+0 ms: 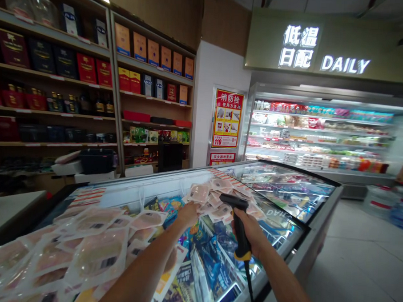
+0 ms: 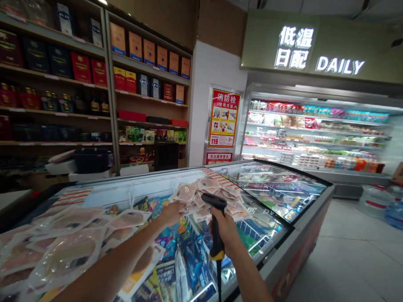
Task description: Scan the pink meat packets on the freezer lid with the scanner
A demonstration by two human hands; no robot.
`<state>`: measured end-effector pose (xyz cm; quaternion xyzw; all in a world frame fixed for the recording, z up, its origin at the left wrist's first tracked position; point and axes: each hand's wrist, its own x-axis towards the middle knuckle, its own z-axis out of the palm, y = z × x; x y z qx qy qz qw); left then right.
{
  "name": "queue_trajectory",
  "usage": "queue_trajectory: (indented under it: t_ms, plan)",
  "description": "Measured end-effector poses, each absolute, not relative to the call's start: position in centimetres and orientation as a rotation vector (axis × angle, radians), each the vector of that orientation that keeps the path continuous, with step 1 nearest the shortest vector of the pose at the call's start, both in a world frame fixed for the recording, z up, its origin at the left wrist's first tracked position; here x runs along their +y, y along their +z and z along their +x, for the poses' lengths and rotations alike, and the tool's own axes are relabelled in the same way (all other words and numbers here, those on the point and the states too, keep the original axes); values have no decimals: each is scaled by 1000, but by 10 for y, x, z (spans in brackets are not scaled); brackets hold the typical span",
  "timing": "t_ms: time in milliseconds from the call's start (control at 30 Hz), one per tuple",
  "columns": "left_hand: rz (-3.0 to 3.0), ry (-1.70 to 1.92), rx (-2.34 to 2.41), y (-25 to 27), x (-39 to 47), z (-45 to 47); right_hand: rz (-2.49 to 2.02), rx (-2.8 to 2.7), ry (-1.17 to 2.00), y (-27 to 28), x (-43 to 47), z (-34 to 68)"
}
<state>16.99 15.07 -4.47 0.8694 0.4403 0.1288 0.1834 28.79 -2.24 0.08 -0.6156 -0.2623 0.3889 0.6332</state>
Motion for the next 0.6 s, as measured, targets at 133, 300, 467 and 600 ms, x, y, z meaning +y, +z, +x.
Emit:
queue_trajectory:
  t_ms: [133, 300, 467, 600]
  plan:
    - [2122, 524, 1312, -40, 157, 168, -1380, -634, 889, 1, -23, 282]
    - [1576, 747, 1326, -34, 173, 186, -1374, -657, 878, -3, -26, 289]
    - [1211, 865, 1279, -33, 181, 208, -1366, -642, 863, -8, -26, 298]
    - [1141, 905, 1305, -35, 185, 214, -1363, -652, 876, -12, -23, 299]
